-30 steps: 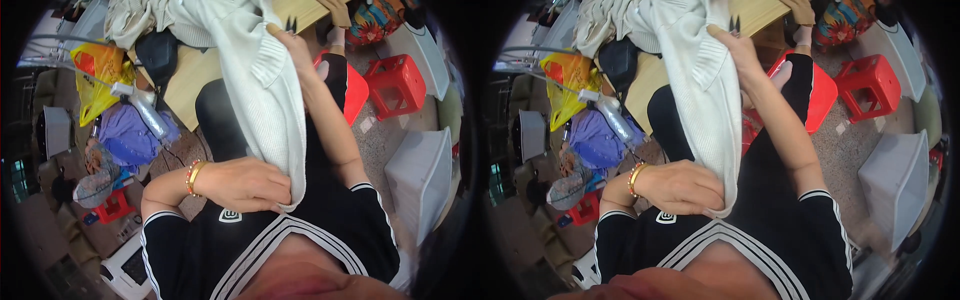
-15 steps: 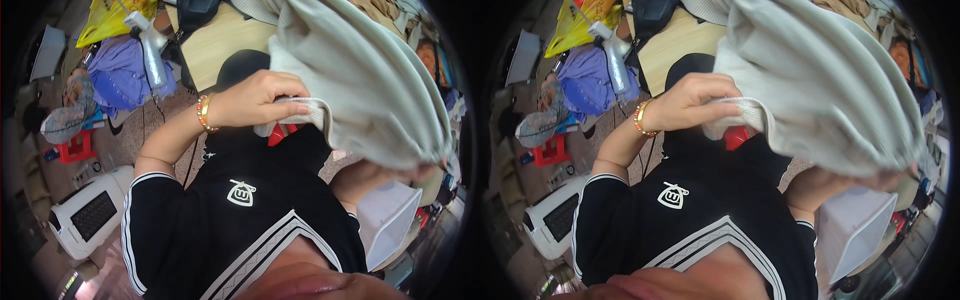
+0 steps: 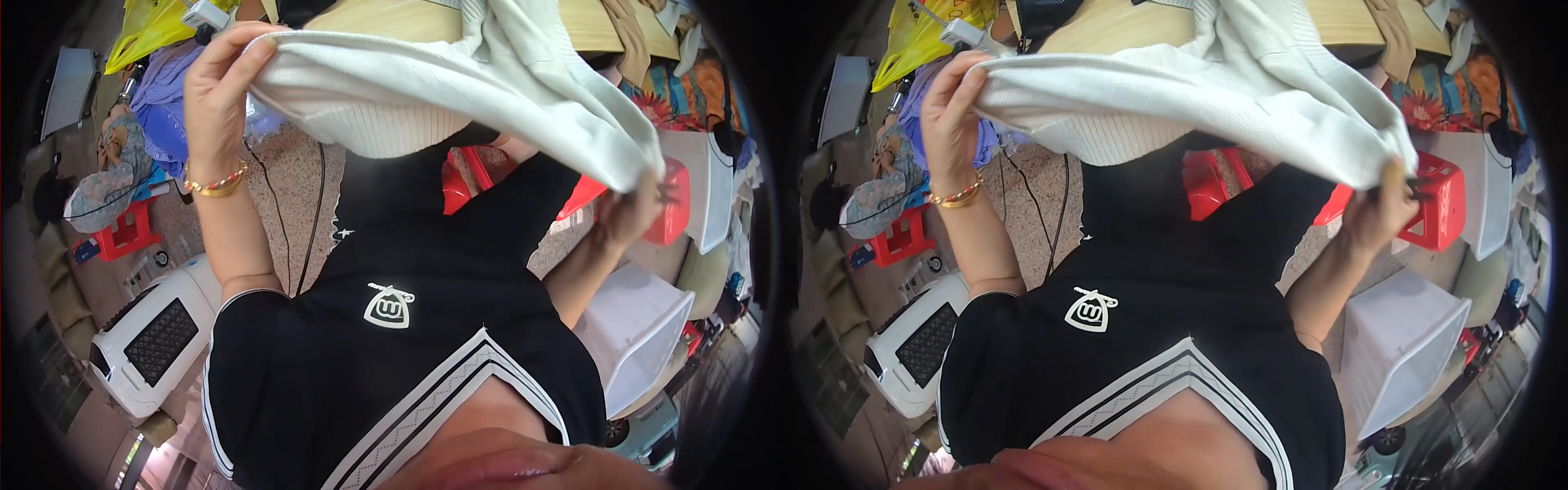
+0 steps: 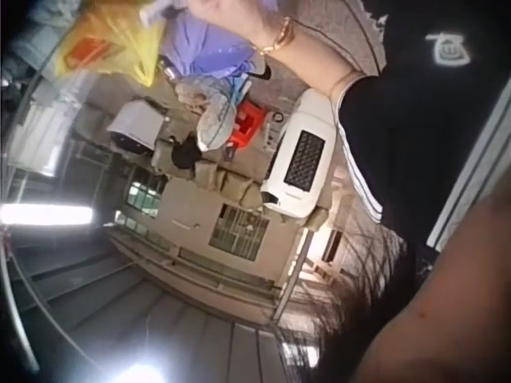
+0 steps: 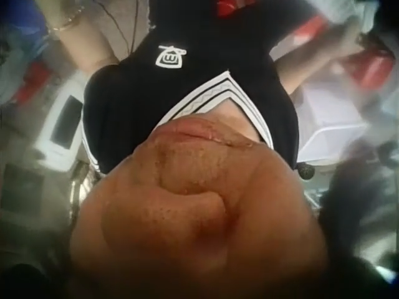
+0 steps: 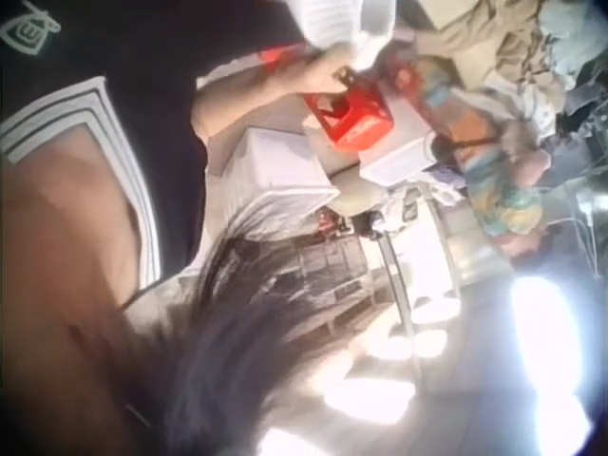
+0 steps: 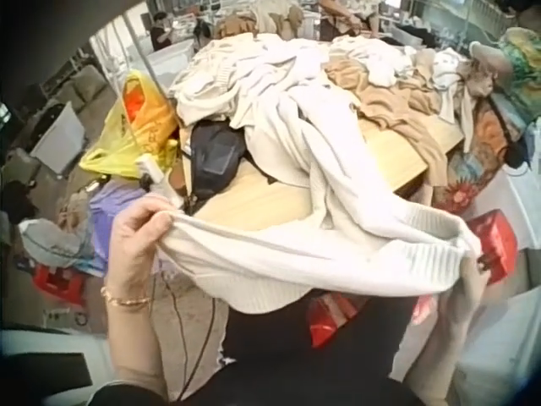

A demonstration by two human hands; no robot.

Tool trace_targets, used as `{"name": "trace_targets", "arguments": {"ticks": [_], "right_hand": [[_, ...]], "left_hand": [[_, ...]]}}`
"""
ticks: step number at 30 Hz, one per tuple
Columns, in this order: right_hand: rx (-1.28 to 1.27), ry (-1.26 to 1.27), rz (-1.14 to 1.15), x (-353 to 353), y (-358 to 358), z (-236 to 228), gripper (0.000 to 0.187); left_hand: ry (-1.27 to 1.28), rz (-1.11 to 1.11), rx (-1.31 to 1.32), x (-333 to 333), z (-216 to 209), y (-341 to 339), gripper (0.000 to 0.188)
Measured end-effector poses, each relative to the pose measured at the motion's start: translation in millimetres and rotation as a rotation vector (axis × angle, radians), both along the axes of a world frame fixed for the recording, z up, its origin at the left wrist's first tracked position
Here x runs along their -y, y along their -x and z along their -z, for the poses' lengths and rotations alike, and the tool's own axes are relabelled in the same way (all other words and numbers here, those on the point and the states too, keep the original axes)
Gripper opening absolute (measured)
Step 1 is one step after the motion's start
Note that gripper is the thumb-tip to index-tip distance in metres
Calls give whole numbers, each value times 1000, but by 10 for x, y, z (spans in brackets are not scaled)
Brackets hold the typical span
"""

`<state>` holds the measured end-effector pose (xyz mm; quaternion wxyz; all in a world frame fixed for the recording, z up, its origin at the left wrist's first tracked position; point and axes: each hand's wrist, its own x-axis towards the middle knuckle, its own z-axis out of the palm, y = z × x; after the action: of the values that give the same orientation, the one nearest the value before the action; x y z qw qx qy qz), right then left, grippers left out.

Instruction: Trimming loose threads from buttons and buttonholes on a knitted garment using thread snips.

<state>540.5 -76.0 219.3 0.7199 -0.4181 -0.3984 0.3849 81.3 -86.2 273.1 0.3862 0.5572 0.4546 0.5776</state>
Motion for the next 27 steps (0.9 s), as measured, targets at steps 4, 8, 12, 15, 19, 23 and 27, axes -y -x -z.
{"name": "trace_targets", "arguments": {"ticks": [4,8,12,15,19,23,27], "right_hand": [[131,137,-187,41,102,75,24],[-33,17,-314,349,-180,178,23],[187,-86,-406,687,-117,-18,41],[124,-409,-704,796,153,-947,31],[-43,-1019,-1510,208,303,-682,24],[171,-650,-1321,639,229,-684,13],[528,-338,-1035,682,123,-461,25]], "left_hand": [[118,-18,41,-190,378,14,18],[201,73,-60,-217,323,5,18],[114,216,-376,-458,98,-307,27],[73,615,-176,-1141,39,-1266,39],[382,271,-18,-1464,147,-1609,78],[373,269,156,-1944,267,-1972,71],[229,369,405,-1998,-3,-1811,50]]}}
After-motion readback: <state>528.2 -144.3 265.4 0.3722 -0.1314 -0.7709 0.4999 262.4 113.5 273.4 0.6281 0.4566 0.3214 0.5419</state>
